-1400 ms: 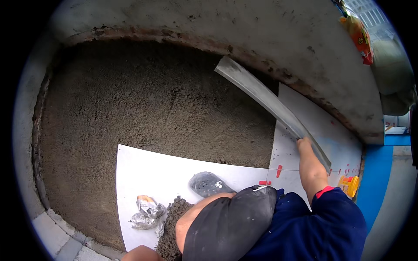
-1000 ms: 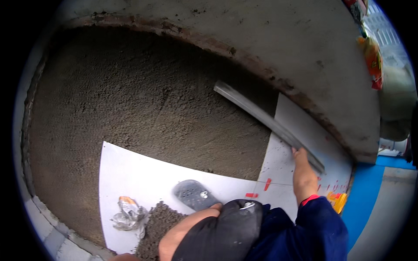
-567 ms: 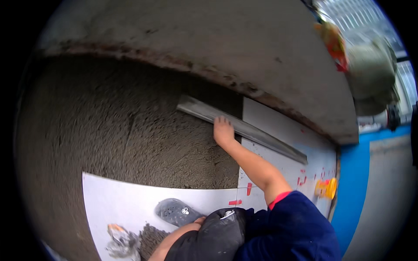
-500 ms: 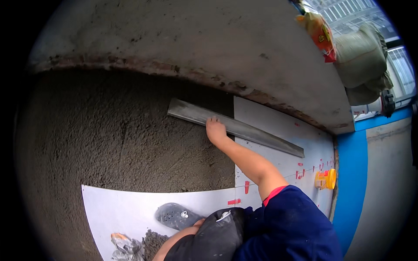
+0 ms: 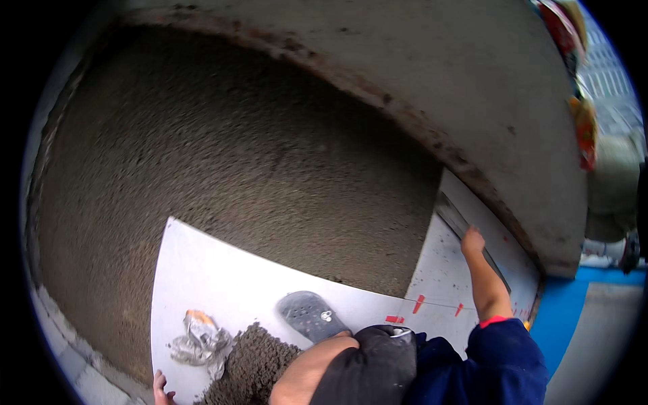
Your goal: The person spreads mortar on the floor using a notched trowel, removes a clog to place a foot on a tile, uses a measuring tape to check distances, and inserts plastic spacers between the tiles.
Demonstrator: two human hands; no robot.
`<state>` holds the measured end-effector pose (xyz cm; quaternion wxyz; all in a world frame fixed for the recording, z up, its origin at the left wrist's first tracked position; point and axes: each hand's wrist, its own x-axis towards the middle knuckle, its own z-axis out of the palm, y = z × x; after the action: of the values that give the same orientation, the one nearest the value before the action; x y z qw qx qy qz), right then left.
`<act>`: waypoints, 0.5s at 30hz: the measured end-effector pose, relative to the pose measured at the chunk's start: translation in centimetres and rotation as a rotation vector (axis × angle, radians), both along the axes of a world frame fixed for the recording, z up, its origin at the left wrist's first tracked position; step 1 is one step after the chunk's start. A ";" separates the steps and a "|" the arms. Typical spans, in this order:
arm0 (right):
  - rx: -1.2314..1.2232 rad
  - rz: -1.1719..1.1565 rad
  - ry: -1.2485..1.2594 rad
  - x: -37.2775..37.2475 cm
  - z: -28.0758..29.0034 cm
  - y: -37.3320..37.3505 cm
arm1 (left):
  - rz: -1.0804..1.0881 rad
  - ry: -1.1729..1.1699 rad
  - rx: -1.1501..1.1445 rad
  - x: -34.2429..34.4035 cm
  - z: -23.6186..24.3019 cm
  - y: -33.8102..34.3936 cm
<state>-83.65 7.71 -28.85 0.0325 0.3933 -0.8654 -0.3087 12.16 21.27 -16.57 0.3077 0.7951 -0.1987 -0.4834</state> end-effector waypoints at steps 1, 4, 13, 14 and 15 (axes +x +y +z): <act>-0.082 0.078 -0.082 3.2 -0.4 -0.5 | 0.038 -0.002 0.017 -0.4 -0.5 1.5; -0.272 0.088 -0.487 11.9 -0.8 0.0 | 0.059 -0.086 -0.024 -1.5 -0.6 4.5; -0.144 0.336 -1.603 48.3 1.6 -6.3 | 0.488 0.165 -0.069 -5.6 1.7 14.7; -0.060 0.444 -1.702 53.1 2.5 -7.1 | 0.508 0.188 -0.041 -6.6 1.5 16.6; 0.076 0.651 -1.706 57.0 3.1 -7.7 | 0.541 0.212 0.003 -8.2 1.9 17.8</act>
<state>-26.65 0.04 -25.78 -0.5457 0.7135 -0.4316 0.0827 3.93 39.03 -14.70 0.4433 0.7647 0.0545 -0.4645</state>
